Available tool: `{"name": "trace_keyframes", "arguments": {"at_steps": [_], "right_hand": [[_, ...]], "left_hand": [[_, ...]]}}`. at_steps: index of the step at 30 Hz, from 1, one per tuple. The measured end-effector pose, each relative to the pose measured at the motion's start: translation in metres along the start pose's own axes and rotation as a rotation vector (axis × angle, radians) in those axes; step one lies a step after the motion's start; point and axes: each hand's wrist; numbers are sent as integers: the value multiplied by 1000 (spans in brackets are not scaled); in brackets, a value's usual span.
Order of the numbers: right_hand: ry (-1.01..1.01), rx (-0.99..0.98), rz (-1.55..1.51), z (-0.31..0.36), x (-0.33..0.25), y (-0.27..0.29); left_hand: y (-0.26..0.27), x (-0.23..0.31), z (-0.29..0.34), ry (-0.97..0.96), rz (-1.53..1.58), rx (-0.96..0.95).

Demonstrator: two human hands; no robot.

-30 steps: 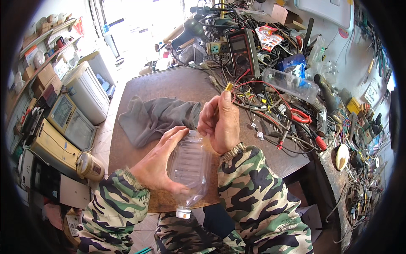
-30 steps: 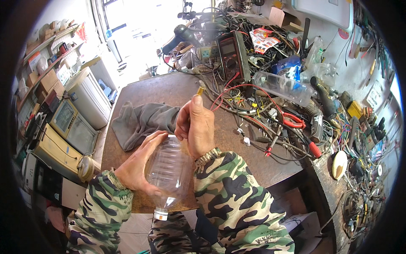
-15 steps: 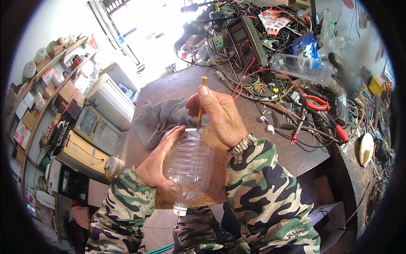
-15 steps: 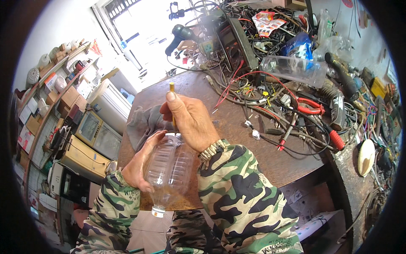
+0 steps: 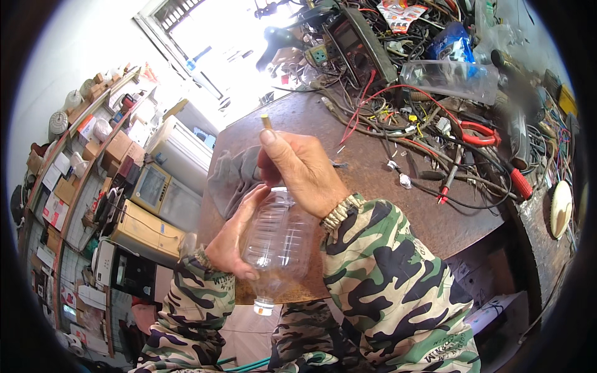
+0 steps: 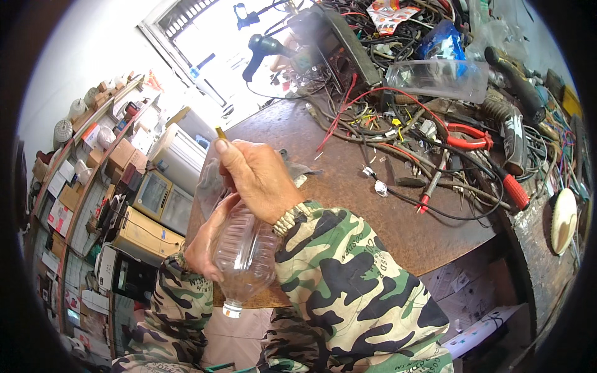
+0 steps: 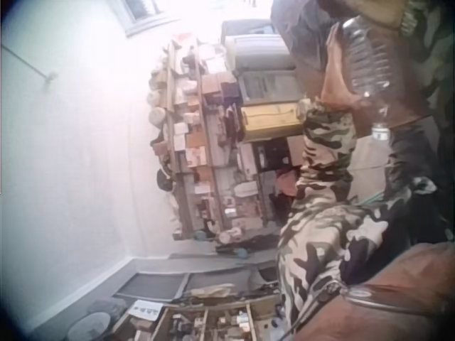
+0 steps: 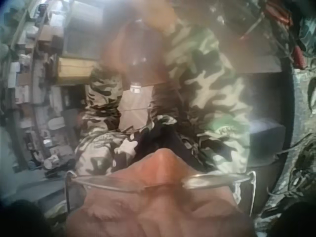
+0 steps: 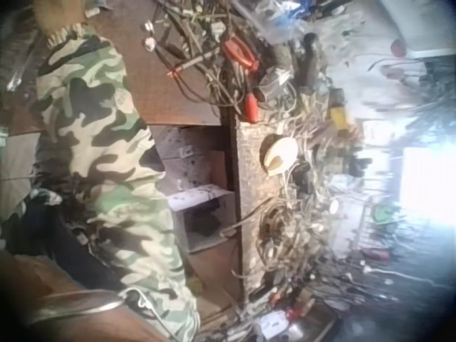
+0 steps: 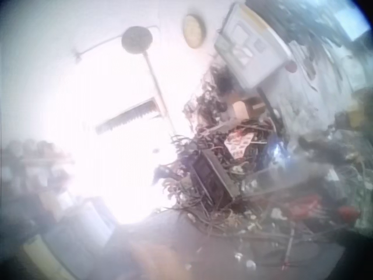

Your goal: The person uses a pencil to scrape and peel the label off a plastic bottle. After removing the label, they discard it into a nearby bin and continue scraping the bottle surface to remove remaining adhesive residue.

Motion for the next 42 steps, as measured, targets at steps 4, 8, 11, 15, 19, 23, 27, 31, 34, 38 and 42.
{"name": "trace_keyframes", "arguments": {"at_steps": [4,8,11,15,19,23,27,31,34,38,42], "right_hand": [[-1,94,-5,6,-1,-4],[79,265,-108,14,17,-5],[110,315,-161,14,14,-6],[63,302,-155,11,7,-11],[57,295,-101,9,7,-11],[67,323,-40,10,9,-7],[60,305,-25,7,9,-23],[66,311,-2,8,10,-22],[75,353,41,9,6,-16],[96,358,25,9,6,-21],[74,376,51,8,6,-21]], "left_hand": [[1,4,-1,-59,-137,11],[-7,9,-2,-65,-245,36],[-10,9,-3,-60,-293,59],[-10,21,-2,-23,-299,80],[-13,19,-4,-37,-289,101],[-17,11,-11,-49,-270,96],[-12,21,2,-14,-283,131],[-14,21,1,-33,-286,149],[-19,14,-10,-47,-260,124],[-17,20,-4,-10,-278,123],[-17,19,-4,-16,-265,125]]}}
Point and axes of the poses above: each hand's wrist, its own z-axis away from the middle knuckle, its own y-axis out of the back of the hand, x = y × z, and after that the axes turned 12 degrees about -z, right-handed
